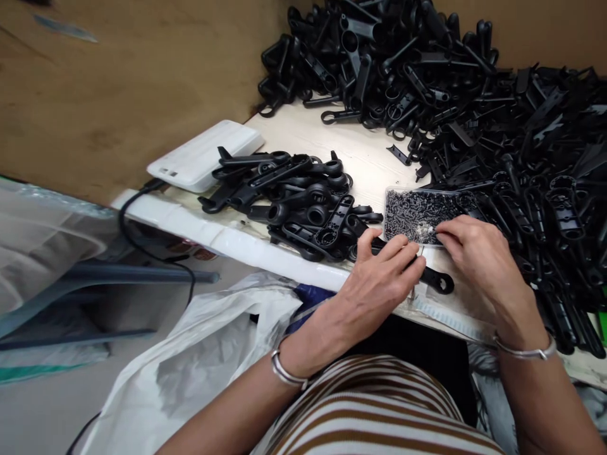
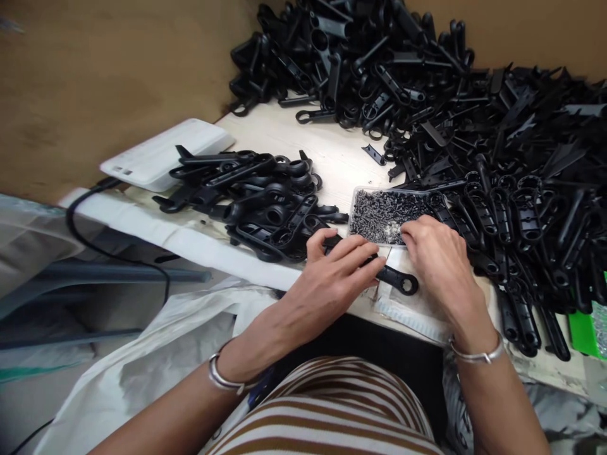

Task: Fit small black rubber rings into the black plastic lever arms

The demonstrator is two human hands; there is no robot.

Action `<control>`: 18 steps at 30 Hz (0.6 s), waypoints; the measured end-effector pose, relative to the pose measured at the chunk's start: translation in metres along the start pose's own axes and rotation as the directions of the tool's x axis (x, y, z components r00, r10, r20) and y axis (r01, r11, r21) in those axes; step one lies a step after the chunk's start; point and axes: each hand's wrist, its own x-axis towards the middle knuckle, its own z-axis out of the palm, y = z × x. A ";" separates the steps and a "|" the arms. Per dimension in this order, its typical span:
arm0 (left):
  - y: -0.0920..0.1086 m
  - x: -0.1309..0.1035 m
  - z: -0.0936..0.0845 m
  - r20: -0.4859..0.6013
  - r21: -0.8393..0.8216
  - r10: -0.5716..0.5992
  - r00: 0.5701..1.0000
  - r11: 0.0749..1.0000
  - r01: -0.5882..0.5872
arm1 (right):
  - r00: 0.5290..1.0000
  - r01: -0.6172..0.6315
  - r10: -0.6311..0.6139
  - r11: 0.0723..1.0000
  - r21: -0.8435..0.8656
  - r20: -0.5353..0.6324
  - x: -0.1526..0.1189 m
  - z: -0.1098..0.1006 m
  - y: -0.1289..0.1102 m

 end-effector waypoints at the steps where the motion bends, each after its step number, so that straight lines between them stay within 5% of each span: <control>1: 0.002 0.001 0.002 0.002 0.014 0.015 1.000 1.000 -0.015 | 0.999 -0.002 0.005 0.998 -0.064 0.051 0.006 0.001 -0.001; 7: 0.001 -0.002 0.002 0.069 -0.010 0.058 0.996 0.998 -0.058 | 0.980 0.028 0.019 0.973 -0.230 0.197 0.021 0.003 -0.003; 18: -0.007 -0.007 -0.006 0.052 0.025 -0.050 0.997 0.999 0.048 | 0.967 0.101 -0.056 0.980 -0.173 0.249 0.027 -0.002 -0.001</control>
